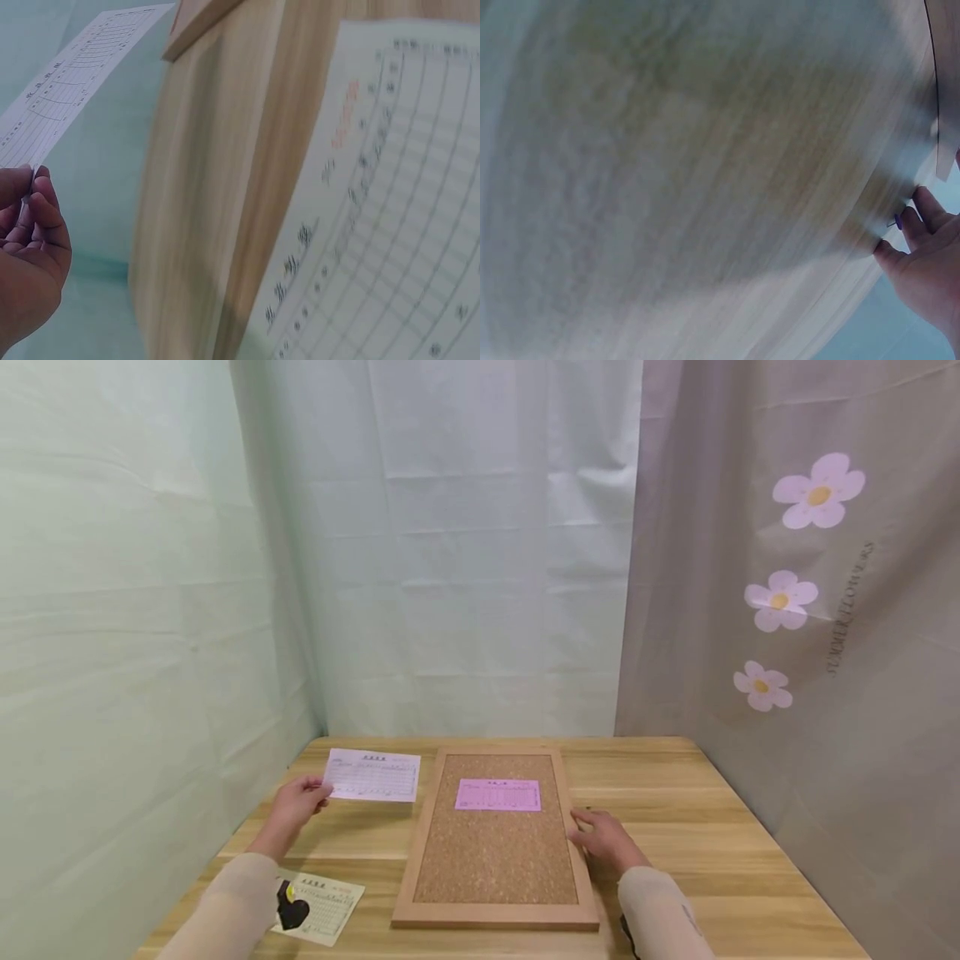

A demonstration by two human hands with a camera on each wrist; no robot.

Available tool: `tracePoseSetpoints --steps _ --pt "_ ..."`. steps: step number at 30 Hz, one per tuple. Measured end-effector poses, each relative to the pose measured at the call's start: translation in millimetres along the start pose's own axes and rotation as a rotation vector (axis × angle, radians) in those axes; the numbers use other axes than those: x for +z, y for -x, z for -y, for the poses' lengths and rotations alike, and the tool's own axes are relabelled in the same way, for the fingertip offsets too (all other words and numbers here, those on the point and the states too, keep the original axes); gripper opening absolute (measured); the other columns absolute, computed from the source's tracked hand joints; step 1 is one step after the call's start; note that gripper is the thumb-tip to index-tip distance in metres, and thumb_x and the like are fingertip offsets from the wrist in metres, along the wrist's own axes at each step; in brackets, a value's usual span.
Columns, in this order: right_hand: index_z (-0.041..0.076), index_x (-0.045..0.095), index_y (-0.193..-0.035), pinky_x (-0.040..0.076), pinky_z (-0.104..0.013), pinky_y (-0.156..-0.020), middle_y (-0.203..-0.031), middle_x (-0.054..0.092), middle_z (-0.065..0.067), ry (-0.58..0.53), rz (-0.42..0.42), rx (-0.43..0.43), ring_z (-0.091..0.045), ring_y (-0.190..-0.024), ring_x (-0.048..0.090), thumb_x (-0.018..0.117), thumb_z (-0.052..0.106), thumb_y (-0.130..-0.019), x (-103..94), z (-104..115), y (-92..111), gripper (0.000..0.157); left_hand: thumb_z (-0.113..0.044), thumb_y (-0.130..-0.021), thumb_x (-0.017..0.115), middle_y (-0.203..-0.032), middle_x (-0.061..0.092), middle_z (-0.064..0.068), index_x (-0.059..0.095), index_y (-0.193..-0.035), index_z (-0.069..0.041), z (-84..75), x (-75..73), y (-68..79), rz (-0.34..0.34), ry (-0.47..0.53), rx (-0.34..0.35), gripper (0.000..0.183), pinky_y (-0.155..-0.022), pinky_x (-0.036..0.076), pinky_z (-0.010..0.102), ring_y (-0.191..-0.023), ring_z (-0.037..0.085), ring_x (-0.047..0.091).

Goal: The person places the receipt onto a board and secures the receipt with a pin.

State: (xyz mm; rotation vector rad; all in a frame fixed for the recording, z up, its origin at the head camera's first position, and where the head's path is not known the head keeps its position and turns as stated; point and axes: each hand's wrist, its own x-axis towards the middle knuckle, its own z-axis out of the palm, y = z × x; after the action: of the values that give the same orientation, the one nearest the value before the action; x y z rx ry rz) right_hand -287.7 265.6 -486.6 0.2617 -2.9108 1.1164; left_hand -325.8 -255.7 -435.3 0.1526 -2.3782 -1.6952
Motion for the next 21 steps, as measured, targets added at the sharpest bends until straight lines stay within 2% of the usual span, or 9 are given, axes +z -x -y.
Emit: tracePoseSetpoints --steps 10,21 --pt "-0.005 0.053 -0.139 0.034 -0.064 -0.103 -0.135 0.05 -0.035 -0.011 0.004 0.0 -0.054 -0.128 0.043 0.066 0.013 -0.095 -0.1 -1 -2 0.049 -0.002 -0.1 0.055 -0.095 0.064 0.017 0.059 -0.114 0.011 -15.2 29.8 7.0 0.027 0.043 -0.007 0.02 -0.066 0.049 0.027 -0.073 0.015 0.058" --pt "-0.006 0.052 -0.139 0.034 -0.065 -0.102 -0.135 0.05 -0.037 0.032 0.017 -0.028 -0.056 -0.127 0.042 0.064 0.016 -0.096 1.2 -5 -1 0.05 0.0 -0.098 0.058 -0.086 0.064 0.013 0.059 -0.108 0.012 -18.6 58.9 12.1 0.052 0.119 -0.005 0.016 -0.066 0.049 0.029 -0.07 0.015 0.057"
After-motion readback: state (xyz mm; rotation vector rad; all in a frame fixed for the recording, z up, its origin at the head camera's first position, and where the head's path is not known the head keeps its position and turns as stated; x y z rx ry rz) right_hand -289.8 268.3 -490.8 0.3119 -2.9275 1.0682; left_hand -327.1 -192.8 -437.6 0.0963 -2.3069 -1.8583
